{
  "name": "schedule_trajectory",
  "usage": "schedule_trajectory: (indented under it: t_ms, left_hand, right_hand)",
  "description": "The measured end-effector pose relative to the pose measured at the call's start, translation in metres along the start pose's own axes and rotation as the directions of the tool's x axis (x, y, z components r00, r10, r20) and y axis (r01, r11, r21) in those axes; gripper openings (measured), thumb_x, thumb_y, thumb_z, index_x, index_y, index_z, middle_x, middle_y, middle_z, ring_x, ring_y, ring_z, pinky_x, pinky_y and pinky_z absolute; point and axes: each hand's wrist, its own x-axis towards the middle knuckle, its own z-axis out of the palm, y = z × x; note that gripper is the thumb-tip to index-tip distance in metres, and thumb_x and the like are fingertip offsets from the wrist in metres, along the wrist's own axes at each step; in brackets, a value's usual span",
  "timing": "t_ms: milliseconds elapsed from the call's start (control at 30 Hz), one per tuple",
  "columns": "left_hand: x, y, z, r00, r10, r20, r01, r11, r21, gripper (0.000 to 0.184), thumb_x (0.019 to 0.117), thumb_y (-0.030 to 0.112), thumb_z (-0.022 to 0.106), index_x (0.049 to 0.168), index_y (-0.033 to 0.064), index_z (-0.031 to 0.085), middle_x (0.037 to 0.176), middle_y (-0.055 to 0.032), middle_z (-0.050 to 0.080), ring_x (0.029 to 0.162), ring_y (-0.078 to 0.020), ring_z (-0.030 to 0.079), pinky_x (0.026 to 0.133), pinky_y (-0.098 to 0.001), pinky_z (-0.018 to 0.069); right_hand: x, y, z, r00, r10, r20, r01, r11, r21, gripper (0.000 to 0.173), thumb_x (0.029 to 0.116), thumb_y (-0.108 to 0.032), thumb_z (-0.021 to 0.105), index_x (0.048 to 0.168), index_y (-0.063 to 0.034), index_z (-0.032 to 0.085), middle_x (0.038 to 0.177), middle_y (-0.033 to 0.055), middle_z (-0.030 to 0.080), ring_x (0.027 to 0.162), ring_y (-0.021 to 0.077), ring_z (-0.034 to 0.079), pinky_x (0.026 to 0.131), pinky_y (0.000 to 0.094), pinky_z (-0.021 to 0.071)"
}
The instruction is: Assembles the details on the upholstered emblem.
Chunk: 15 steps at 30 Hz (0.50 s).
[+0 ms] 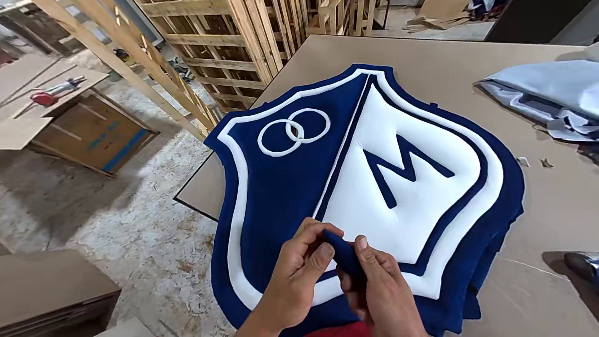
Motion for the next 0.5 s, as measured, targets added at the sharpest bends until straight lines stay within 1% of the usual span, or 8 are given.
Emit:
schedule_trajectory:
  t_ms: [67,100,133,200,267,333,433,500]
  left_hand:
    - [-0.002,-0.002,0.002,0.997,0.045,-0.064,-0.043,0.998,0.040,0.033,0.1052,0.033,0.056,0.119,0.0050,0.068,0.110,-0.0036,0.064,0.098,-0.0104,0.064,0.083,-0.0264,0.0572]
    - [-0.004,-0.003,0.005,0.991,0.081,-0.106,-0.072,0.994,0.080,0.033,0.1049,0.034,0.056,0.119,0.0069,0.068,0.109,-0.0018,0.063,0.095,-0.0083,0.064,0.080,-0.0243,0.0579]
    - [-0.008,-0.002,0.009,0.983,0.112,-0.146,-0.093,0.988,0.127,0.031,0.1043,0.035,0.057,0.119,0.0090,0.067,0.108,-0.0003,0.065,0.092,-0.0068,0.065,0.078,-0.0231,0.0588]
    - [-0.017,0.004,0.016,0.983,0.121,-0.138,-0.100,0.984,0.148,0.028,0.1034,0.033,0.059,0.120,0.0101,0.063,0.107,-0.0007,0.068,0.089,-0.0085,0.068,0.077,-0.0267,0.0603]
    - [-0.026,0.010,0.020,0.997,0.062,-0.043,-0.061,0.998,0.023,0.027,0.1037,0.033,0.059,0.120,0.0118,0.059,0.107,-0.0023,0.068,0.089,-0.0116,0.070,0.078,-0.0311,0.0619]
    - [-0.032,0.015,0.019,0.997,-0.038,0.063,0.051,0.972,-0.228,0.027,0.1048,0.037,0.056,0.118,0.0136,0.059,0.109,-0.0053,0.069,0.090,-0.0157,0.072,0.078,-0.0341,0.0627]
    - [-0.035,0.025,0.018,0.960,-0.229,0.160,0.279,0.803,-0.527,0.015,0.1011,0.026,0.063,0.108,0.0137,0.064,0.107,-0.0074,0.072,0.090,-0.0188,0.074,0.081,-0.0355,0.0634]
    - [-0.036,0.023,0.019,0.943,-0.250,0.219,0.332,0.699,-0.633,0.014,0.0992,0.020,0.066,0.111,0.0131,0.061,0.114,-0.0118,0.072,0.094,-0.0220,0.075,0.083,-0.0360,0.0629]
  right_hand:
    - [0.000,-0.003,-0.003,1.000,-0.004,0.018,0.003,0.997,0.078,0.058,0.1130,-0.031,0.019,0.120,0.0014,0.067,0.071,0.0034,0.065,0.046,0.0033,0.051,0.039,0.0172,0.0412]
    - [0.001,-0.006,-0.005,0.999,-0.033,0.036,0.029,0.995,0.094,0.055,0.1129,-0.029,0.020,0.129,0.0014,0.063,0.076,0.0043,0.066,0.049,0.0041,0.053,0.041,0.0175,0.0433]
    - [0.002,-0.009,-0.007,0.997,-0.069,0.039,0.066,0.994,0.082,0.048,0.1127,-0.027,0.025,0.131,0.0005,0.059,0.079,0.0044,0.066,0.051,0.0044,0.055,0.042,0.0172,0.0449]
    - [0.008,-0.012,-0.013,0.985,-0.164,0.048,0.165,0.986,-0.007,0.030,0.1114,-0.026,0.039,0.121,-0.0034,0.056,0.077,0.0017,0.064,0.052,0.0026,0.055,0.042,0.0155,0.0451]
    - [0.016,-0.017,-0.025,0.958,-0.241,0.157,0.258,0.962,-0.095,0.030,0.1079,-0.032,0.052,0.115,-0.0054,0.064,0.076,-0.0005,0.064,0.053,0.0009,0.052,0.045,0.0150,0.0429]
    - [0.024,-0.027,-0.037,0.903,-0.246,0.353,0.319,0.933,-0.166,0.032,0.1072,-0.035,0.054,0.116,-0.0080,0.069,0.079,-0.0026,0.065,0.057,-0.0010,0.052,0.049,0.0143,0.0439]
    - [0.028,-0.040,-0.038,0.812,-0.212,0.544,0.390,0.890,-0.235,0.032,0.1085,-0.030,0.052,0.122,-0.0061,0.069,0.093,-0.0003,0.070,0.073,0.0031,0.065,0.063,0.0196,0.0570]
    - [0.026,-0.041,-0.031,0.794,-0.204,0.572,0.407,0.878,-0.252,0.032,0.1094,-0.027,0.050,0.123,-0.0043,0.068,0.095,0.0010,0.070,0.075,0.0047,0.067,0.062,0.0206,0.0582]
